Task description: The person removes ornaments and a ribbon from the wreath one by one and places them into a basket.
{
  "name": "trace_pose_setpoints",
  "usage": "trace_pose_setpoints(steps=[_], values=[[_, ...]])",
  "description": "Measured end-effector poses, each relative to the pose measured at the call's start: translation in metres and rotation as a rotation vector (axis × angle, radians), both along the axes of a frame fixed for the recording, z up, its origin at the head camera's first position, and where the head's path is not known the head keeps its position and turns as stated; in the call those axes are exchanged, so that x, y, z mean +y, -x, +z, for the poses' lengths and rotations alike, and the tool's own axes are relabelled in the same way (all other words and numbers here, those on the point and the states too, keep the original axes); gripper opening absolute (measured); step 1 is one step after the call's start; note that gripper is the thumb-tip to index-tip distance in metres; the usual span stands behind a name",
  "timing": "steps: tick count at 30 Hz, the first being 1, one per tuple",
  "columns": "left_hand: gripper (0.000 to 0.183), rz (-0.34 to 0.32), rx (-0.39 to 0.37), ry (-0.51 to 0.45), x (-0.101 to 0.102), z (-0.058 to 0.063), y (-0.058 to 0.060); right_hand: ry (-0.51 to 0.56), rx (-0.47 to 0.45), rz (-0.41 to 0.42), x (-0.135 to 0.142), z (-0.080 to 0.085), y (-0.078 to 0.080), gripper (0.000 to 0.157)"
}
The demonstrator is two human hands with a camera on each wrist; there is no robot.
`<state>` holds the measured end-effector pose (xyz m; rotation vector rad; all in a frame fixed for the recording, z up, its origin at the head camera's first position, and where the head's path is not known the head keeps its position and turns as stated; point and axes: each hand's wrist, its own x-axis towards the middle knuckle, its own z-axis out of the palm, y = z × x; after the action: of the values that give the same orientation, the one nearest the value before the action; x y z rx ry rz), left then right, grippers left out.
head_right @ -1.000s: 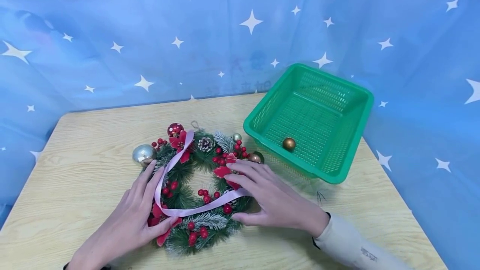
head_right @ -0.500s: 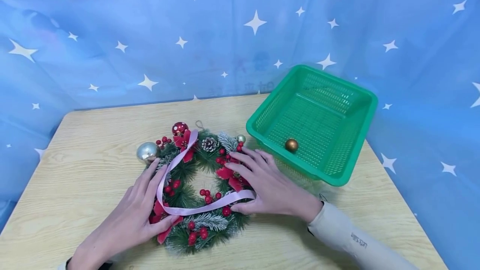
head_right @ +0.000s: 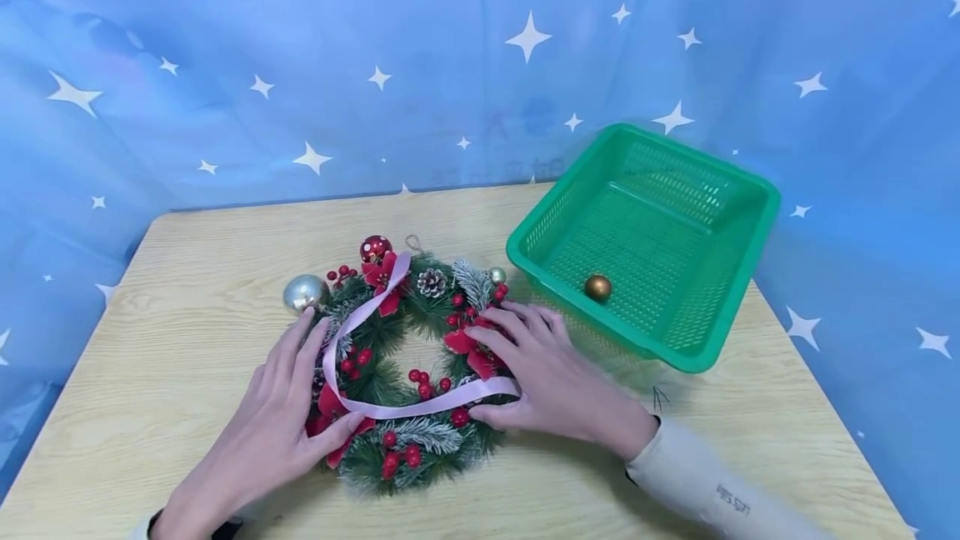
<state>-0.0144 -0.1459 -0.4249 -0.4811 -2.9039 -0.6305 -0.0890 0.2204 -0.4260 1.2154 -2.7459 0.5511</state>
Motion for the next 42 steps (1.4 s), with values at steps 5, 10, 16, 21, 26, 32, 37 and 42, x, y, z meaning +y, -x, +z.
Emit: trace_pose_setpoints(steps=[5, 10, 16, 21, 26, 32, 37, 42], values=[[0.123, 0.043, -0.01, 0.007, 0.005, 0.002, -0.007, -0.012, 0.009, -0.037, -0.005, -0.004, -0.009, 0.094], [0.127, 0.096, -0.027, 0.005, 0.013, 0.004, -0.013, -0.013, 0.051, -0.059, -0.012, -0.006, -0.016, 0.095], [0.13, 0.161, -0.062, 0.022, 0.019, 0.009, -0.017, 0.003, 0.078, -0.097, -0.022, -0.007, -0.029, 0.094], [0.135, 0.195, -0.096, 0.011, 0.022, 0.009, -0.019, -0.004, 0.093, -0.129, -0.029, -0.005, -0.037, 0.094], [0.136, 0.196, -0.107, 0.0, 0.023, 0.007, -0.019, -0.032, 0.075, -0.14, -0.03, -0.003, -0.041, 0.095], [0.132, 0.162, -0.11, -0.017, 0.021, 0.005, -0.016, 0.014, 0.011, -0.11, -0.021, 0.002, -0.036, 0.096], [0.131, 0.132, -0.125, -0.042, 0.021, 0.004, -0.013, 0.051, -0.041, -0.119, -0.007, 0.008, -0.029, 0.094], [0.129, 0.089, -0.12, -0.064, 0.019, 0.005, -0.01, 0.108, -0.096, -0.154, 0.006, 0.013, -0.023, 0.088]])
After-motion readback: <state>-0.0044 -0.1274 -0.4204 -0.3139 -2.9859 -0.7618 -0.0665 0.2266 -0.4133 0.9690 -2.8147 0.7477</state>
